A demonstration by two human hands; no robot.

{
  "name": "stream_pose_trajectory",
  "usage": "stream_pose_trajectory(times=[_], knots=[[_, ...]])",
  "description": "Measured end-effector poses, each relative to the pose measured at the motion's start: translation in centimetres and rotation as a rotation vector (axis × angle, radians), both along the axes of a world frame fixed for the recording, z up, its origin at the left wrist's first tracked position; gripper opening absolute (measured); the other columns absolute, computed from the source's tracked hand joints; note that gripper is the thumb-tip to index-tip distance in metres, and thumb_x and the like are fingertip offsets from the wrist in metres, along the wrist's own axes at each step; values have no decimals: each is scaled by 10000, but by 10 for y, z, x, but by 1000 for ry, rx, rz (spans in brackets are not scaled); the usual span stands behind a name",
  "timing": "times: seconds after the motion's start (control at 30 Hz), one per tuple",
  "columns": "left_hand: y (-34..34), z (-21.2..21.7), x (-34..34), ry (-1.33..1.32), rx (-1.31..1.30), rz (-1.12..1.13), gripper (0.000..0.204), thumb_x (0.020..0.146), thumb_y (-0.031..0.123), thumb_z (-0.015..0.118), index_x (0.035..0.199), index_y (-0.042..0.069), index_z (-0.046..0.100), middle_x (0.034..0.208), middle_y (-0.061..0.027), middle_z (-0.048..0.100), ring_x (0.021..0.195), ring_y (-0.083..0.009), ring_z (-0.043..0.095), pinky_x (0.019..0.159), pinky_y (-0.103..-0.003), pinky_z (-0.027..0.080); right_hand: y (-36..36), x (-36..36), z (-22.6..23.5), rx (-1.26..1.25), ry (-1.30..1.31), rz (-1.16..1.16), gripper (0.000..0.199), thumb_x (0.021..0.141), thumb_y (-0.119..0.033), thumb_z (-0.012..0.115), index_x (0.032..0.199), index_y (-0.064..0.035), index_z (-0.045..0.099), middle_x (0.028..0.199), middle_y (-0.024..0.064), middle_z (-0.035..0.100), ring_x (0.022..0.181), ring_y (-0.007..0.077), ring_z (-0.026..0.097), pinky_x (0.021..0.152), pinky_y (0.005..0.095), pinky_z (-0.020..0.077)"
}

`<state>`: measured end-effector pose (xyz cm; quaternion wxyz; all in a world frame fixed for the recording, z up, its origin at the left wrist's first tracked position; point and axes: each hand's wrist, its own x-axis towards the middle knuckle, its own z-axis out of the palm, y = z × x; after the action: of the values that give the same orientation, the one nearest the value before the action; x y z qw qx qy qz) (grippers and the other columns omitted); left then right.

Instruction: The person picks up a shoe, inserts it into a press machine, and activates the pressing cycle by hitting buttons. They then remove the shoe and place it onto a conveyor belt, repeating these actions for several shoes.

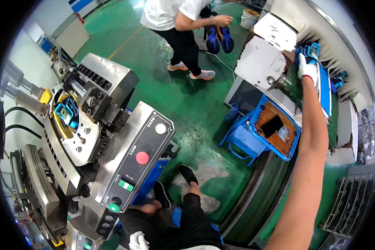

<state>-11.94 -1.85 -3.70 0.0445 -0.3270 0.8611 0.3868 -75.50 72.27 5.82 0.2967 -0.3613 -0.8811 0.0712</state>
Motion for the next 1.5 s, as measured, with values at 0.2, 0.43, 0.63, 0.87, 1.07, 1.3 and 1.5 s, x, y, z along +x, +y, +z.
stream_pose_trajectory(times=[0.2, 0.43, 0.63, 0.87, 1.07, 1.3, 1.5], knots=[[-2, 14, -7, -5, 6, 4, 212, 1045, 192, 607, 1153, 57, 730, 928, -108, 720, 623, -179, 652, 648, -355, 542, -47, 32, 3, -404, 172, 447, 782, 959, -530, 689, 1424, 83, 552, 1267, 201, 700, 1123, 225, 694, 898, 340, 565], [-17, 23, 10, -77, 158, 30, 261, 1041, 262, 606, 1164, 80, 748, 1086, -122, 724, 828, -224, 711, 821, -378, 558, -331, 316, -66, -1365, 446, 816, 473, 1036, -154, 630, 1469, -35, 485, 1150, 77, 655, 954, 182, 684, 800, 334, 607], [-31, -52, 44, 185, 45, -83, 184, 993, 226, 664, 1069, 78, 742, 979, -145, 735, 844, -347, 720, 793, -455, 569, -533, 531, -146, -2048, -210, 991, 485, 1054, -95, 583, 1487, 58, 427, 1391, 208, 610, 1037, 296, 719, 900, 405, 620], [-20, -85, 60, 533, -145, -342, 369, 905, 125, 748, 1253, 27, 675, 1089, -147, 695, 867, -247, 664, 798, -373, 553, -741, 634, -98, -1406, -649, 1993, 556, 1059, -410, 517, 1503, -76, 517, 1449, 94, 627, 959, 201, 705, 922, 390, 562], [-17, -72, 74, 442, 82, -377, 613, 809, 157, 800, 1375, 14, 612, 1157, -179, 658, 855, -284, 644, 803, -403, 554, -802, 673, -130, -714, -993, 2098, 553, 931, -320, 663, 1345, 41, 598, 1290, 250, 685, 1213, 399, 659, 1082, 446, 501], [-15, -52, 67, 478, 123, -414, 562, 828, 140, 742, 1362, 17, 620, 1083, -159, 663, 871, -268, 644, 824, -403, 539, -792, 691, -180, -79, -1072, 2394, 455, 831, -306, 728, 1178, -12, 702, 1169, 193, 739, 1089, 393, 711, 974, 488, 562], [-19, -69, 61, 554, 81, -510, 593, 829, 182, 775, 1377, 35, 604, 1172, -174, 653, 879, -276, 648, 819, -403, 551, -791, 672, -166, -211, -1003, 2331, 461, 945, -370, 676, 1187, 18, 616, 1035, 261, 725, 978, 459, 702, 886, 524, 554]])
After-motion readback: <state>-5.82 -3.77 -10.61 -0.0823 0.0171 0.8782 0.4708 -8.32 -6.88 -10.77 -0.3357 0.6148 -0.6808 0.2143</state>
